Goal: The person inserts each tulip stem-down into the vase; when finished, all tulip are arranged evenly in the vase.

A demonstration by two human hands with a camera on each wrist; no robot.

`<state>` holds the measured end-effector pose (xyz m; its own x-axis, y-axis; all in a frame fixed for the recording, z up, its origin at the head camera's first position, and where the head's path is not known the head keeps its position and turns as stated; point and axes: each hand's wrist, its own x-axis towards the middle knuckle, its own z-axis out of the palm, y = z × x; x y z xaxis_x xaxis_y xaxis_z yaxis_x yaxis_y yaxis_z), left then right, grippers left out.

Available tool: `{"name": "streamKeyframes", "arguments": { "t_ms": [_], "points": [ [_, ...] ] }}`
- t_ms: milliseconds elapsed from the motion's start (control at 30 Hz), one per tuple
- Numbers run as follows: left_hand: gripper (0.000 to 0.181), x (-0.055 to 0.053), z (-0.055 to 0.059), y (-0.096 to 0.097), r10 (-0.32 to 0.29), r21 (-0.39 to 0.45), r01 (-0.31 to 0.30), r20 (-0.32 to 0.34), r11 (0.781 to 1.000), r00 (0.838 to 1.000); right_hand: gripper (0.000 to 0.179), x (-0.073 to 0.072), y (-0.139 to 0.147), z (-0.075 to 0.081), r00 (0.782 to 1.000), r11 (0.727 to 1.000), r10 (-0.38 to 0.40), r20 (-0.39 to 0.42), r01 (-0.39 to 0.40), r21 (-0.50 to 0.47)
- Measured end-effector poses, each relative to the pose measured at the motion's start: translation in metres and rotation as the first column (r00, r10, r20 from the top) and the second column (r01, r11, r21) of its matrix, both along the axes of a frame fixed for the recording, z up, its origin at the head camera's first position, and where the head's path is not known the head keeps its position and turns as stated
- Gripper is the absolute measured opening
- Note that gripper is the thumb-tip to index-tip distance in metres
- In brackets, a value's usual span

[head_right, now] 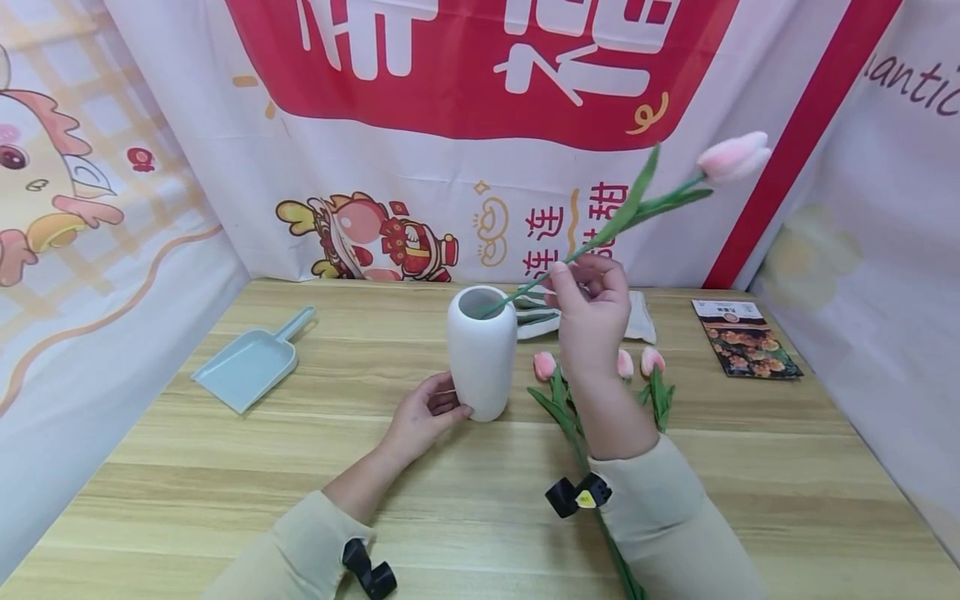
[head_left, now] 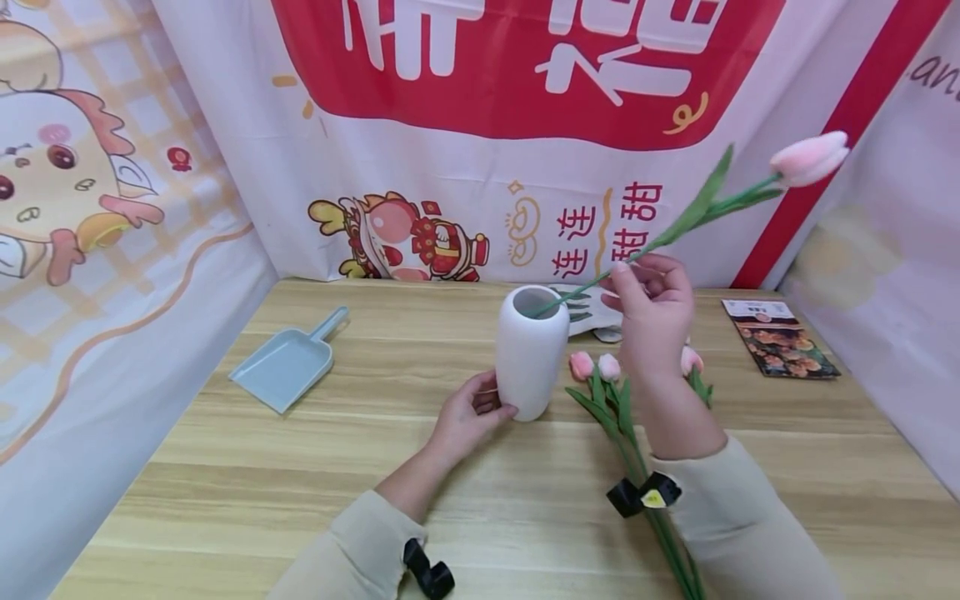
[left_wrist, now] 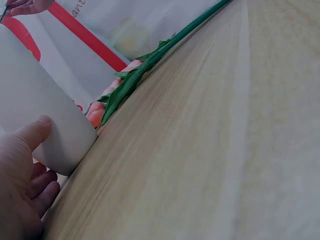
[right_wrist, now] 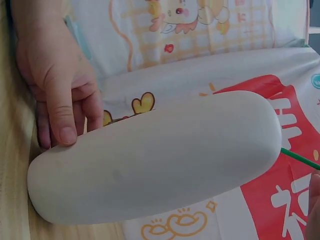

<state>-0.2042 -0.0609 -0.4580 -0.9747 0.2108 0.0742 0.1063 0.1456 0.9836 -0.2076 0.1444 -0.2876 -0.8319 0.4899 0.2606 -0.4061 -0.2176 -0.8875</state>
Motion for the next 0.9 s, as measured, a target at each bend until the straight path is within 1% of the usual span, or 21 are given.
{"name": "streamKeyframes", "arguments": {
  "t_ms": [133, 267, 300, 367, 533, 633, 733, 800, 900],
  "points": [
    [0.06, 0.0, 0.001, 0.0, -0.002, -0.001, 0.002, 0.005, 1.0, 1.0, 0.017, -0.002, -0.004, -0.003, 0.999, 0.991, 0.054, 0.011, -0.054, 0.121],
    [0.06, 0.0, 0.001, 0.0, -0.001, -0.008, 0.001, 0.004, 1.0, 1.0, 0.018, -0.004, -0.008, -0.008, 0.996, 0.971, 0.09, 0.02, -0.092, 0.219],
    [0.06, 0.0, 0.001, 0.0, -0.004, -0.012, 0.004, -0.005, 1.0, 1.0, 0.019, -0.005, -0.009, -0.009, 0.995, 0.966, 0.094, 0.019, -0.096, 0.241],
    [0.06, 0.001, 0.002, 0.0, -0.001, -0.013, 0.001, 0.002, 1.0, 1.0, 0.019, -0.006, -0.012, -0.011, 0.995, 0.953, 0.098, 0.024, -0.101, 0.287],
    [0.06, 0.001, 0.002, 0.0, 0.001, -0.012, -0.001, 0.008, 1.0, 1.0, 0.012, -0.006, -0.016, -0.014, 0.992, 0.901, 0.112, 0.063, -0.129, 0.415],
    [0.059, 0.001, 0.002, 0.0, -0.004, -0.008, 0.004, -0.003, 1.0, 1.0, 0.02, -0.006, -0.018, -0.015, 0.987, 0.865, 0.136, 0.088, -0.161, 0.476],
    [0.058, 0.001, 0.002, 0.0, -0.006, 0.004, 0.006, -0.015, 1.0, 1.0, 0.023, -0.006, -0.02, -0.016, 0.982, 0.83, 0.156, 0.106, -0.188, 0.525],
    [0.056, 0.005, 0.009, 0.0, -0.01, 0.004, 0.01, -0.013, 1.0, 1.0, 0.023, -0.007, -0.021, -0.017, 0.981, 0.809, 0.163, 0.105, -0.194, 0.554],
    [0.056, 0.006, 0.011, 0.001, -0.007, 0.01, 0.007, 0.0, 1.0, 1.0, 0.021, -0.008, -0.023, -0.018, 0.979, 0.786, 0.166, 0.115, -0.201, 0.585]
  ]
}}
